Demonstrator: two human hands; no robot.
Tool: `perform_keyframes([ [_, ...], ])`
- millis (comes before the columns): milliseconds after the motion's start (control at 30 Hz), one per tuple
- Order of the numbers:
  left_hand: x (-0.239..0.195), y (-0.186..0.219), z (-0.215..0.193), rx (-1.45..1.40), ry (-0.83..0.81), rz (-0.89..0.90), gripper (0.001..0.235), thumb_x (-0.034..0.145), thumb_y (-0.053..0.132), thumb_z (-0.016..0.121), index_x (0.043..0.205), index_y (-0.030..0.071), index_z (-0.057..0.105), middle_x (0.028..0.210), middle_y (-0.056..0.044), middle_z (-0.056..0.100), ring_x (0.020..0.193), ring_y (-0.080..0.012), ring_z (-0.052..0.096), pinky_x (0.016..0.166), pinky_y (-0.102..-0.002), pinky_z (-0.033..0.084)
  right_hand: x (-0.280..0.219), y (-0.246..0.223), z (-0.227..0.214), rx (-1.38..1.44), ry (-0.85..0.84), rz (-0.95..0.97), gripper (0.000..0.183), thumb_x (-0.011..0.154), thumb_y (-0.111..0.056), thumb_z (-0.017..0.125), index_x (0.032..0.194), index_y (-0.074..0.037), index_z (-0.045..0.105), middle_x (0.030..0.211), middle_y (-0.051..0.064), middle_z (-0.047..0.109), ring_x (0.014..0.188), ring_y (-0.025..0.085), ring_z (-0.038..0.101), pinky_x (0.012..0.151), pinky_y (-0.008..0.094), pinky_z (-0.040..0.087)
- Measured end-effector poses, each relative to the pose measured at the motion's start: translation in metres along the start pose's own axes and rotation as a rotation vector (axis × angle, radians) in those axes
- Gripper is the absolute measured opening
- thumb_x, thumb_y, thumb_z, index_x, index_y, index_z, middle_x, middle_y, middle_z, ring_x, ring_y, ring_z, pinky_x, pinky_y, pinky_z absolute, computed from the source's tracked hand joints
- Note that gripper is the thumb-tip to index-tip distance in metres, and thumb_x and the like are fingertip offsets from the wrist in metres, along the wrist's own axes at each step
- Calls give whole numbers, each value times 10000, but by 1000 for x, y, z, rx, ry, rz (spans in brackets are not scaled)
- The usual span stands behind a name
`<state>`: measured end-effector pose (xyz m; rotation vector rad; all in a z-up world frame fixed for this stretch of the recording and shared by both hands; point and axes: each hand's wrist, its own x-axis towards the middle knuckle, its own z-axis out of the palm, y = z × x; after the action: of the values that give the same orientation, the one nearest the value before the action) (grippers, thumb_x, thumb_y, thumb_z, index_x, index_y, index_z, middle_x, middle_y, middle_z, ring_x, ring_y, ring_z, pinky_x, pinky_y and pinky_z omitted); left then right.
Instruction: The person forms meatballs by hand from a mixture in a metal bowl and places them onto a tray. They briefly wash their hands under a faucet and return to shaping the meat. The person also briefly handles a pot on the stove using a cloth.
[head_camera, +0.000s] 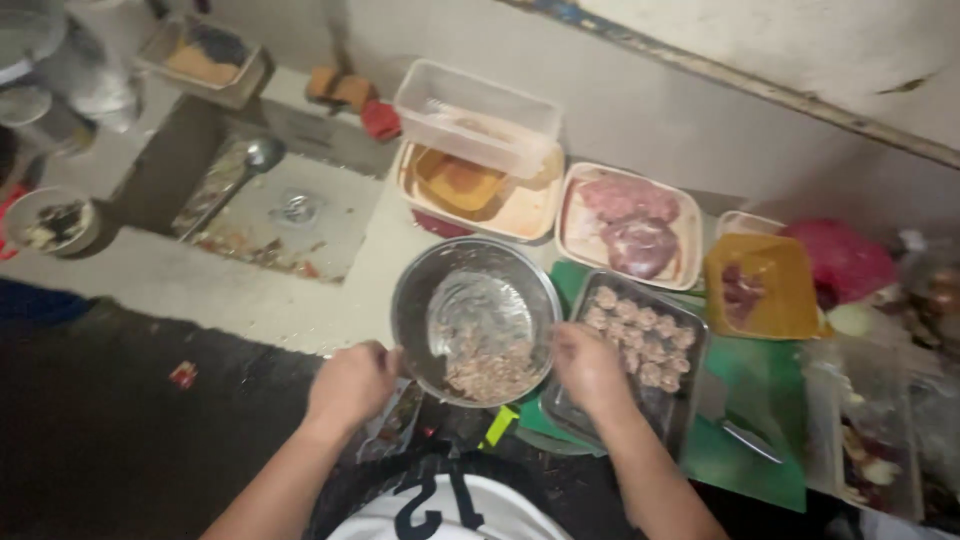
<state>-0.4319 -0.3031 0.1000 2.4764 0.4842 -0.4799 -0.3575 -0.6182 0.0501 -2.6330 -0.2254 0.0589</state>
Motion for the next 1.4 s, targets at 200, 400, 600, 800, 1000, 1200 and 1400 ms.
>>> perform_keyframes([
  [200,31,-26,64,-234,-72,19,412,911,342,458,879,49,746,855,-248,712,952,-439,672,786,-516,530,102,2,190,-898,-1040,-69,476,818,-445,661,1150,-103,685,1049,142,709,1011,280,681,865,439,549],
  [400,29,-30,68,-401,-92,-22,407,912,322,456,930,34,742,906,-272,701,1019,-449,648,836,-519,520,74,-36,170,-463,-737,-95,269,716,-281,821,800,-38,745,698,151,690,718,316,724,588,435,579],
  [600,19,-23,56,-455,-114,-43,402,906,340,456,939,71,752,919,-249,709,1034,-427,645,855,-508,519,74,-89,116,-26,-695,-83,231,795,-134,700,1010,-54,732,973,157,721,987,329,688,834,420,547],
  [800,29,-30,71,-481,-79,-35,363,892,342,496,873,84,750,852,-207,720,988,-406,665,814,-498,530,89,-85,143,-284,-701,-493,255,848,-123,650,1082,-34,696,1083,182,663,1072,339,641,926,447,531],
  [1000,-7,-10,21,-509,91,-50,266,863,289,601,916,62,728,854,-202,721,933,-388,692,796,-459,533,79,-98,106,-36,-752,-293,255,834,-189,680,1078,-128,720,1086,91,714,1073,264,664,900,388,543],
  [1200,-9,40,-4,-1503,-51,-270,492,952,483,479,1102,41,635,952,-102,614,688,-199,617,547,-291,535,47,-117,50,1037,-691,-306,520,823,122,562,1320,4,467,1266,136,577,1056,174,560,938,344,524],
  [1400,50,25,49,-1601,-69,-216,231,945,216,601,962,-13,610,743,-62,568,623,-141,614,586,-273,604,61,-136,14,480,-385,-234,264,832,-73,601,1035,-167,741,1023,12,755,1015,156,687,892,283,528],
])
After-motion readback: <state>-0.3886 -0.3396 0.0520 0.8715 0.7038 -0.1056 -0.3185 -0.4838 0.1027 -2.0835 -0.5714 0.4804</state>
